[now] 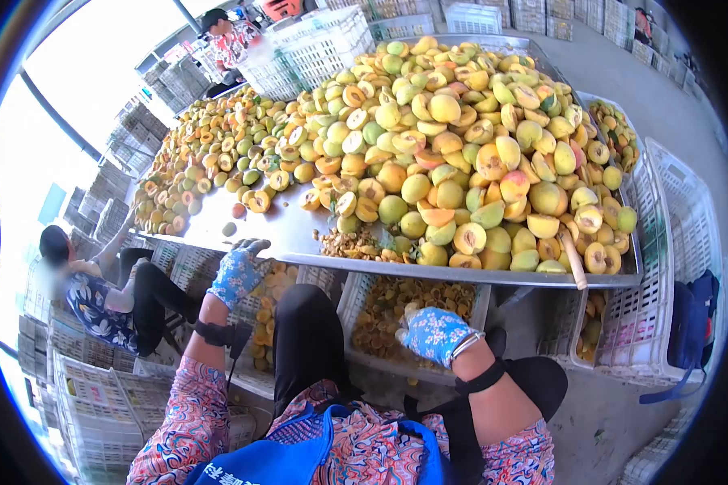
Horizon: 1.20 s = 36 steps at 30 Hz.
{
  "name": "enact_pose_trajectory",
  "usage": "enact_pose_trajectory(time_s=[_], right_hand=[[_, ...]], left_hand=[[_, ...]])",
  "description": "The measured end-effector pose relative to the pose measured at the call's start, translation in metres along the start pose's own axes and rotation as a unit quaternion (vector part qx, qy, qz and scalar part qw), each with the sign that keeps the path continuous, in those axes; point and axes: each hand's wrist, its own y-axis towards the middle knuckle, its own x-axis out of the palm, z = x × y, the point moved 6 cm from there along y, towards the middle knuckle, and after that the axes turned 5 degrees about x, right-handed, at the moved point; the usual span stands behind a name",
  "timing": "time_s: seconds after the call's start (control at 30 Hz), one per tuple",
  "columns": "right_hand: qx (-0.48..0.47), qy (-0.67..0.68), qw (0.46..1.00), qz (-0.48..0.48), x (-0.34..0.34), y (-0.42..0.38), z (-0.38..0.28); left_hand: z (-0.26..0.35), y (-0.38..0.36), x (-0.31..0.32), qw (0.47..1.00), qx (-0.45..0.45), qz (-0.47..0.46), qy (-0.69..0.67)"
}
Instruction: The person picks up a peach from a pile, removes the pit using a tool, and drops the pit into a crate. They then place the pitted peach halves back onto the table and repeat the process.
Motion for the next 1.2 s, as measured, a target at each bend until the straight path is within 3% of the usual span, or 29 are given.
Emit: enact_pose_trajectory(time_s=[0.1, 0.13, 0.17, 0.2, 0.33, 0.43, 0.47, 0.5, 0.57, 0.6, 0.67, 0.7, 0.77, 0.93, 1.03, 1.1, 1.2], right_hand=[[-0.022, -0.013, 1.0, -0.012, -0.002, 0.006, -0.018], [-0.021, -0.019, 1.0, -0.011, -0.001, 0.01, -0.022], [-0.018, -0.023, 1.0, -0.011, 0.0, 0.016, -0.022], [-0.029, -0.008, 1.0, 0.002, 0.003, 0.021, -0.02], [-0.01, 0.056, 0.998, -0.007, -0.011, 0.019, -0.024], [-0.052, 0.115, 0.992, 0.024, -0.008, 0.025, -0.015], [-0.109, 0.11, 0.983, 0.098, -0.013, 0.025, -0.018], [-0.108, 0.108, 0.983, 0.1, -0.015, 0.025, -0.015], [-0.04, 0.305, 0.951, 0.032, -0.025, 0.016, -0.022], [-0.04, 0.304, 0.951, 0.034, -0.026, 0.017, -0.023], [0.003, 0.51, 0.855, 0.094, -0.032, 0.023, -0.013], [0.002, 0.51, 0.855, 0.095, -0.034, 0.024, -0.016], [0.022, 0.59, 0.788, 0.173, -0.046, 0.024, -0.012], [0.039, 0.595, 0.782, 0.183, -0.041, 0.034, -0.005], [-0.036, 0.615, 0.766, 0.186, -0.046, 0.03, -0.006], [-0.06, 0.659, 0.745, 0.079, -0.044, 0.022, -0.015], [-0.027, 0.622, 0.777, 0.096, -0.047, 0.016, -0.009]], left_hand=[[0.02, 0.045, 0.009, 0.989, 0.059, 0.046, -0.125], [0.029, 0.066, 0.021, 0.988, 0.072, 0.02, -0.131], [0.043, 0.085, 0.026, 0.987, 0.027, -0.035, -0.157], [0.038, 0.106, 0.053, 0.979, 0.095, 0.03, -0.176], [0.048, 0.146, 0.097, 0.982, 0.09, 0.01, -0.168], [0.06, 0.148, 0.094, 0.992, 0.05, -0.033, -0.113], [0.054, 0.147, 0.097, 0.987, 0.05, -0.008, -0.155], [0.048, 0.146, 0.1, 0.979, 0.051, 0.017, -0.196], [0.048, 0.139, 0.089, 0.975, 0.042, 0.033, -0.217], [0.055, 0.133, 0.082, 0.963, 0.064, 0.035, -0.259], [0.084, 0.112, 0.055, 0.939, 0.13, 0.075, -0.309], [0.102, 0.102, 0.049, 0.936, 0.187, 0.093, -0.284], [0.136, 0.081, 0.037, 0.933, 0.193, 0.029, -0.303], [0.178, 0.048, 0.021, 0.926, 0.232, 0.036, -0.295], [0.172, 0.043, 0.019, 0.899, 0.256, 0.055, -0.351], [0.168, 0.041, 0.017, 0.888, 0.255, 0.034, -0.38], [0.165, 0.037, 0.014, 0.868, 0.249, 0.006, -0.429]])
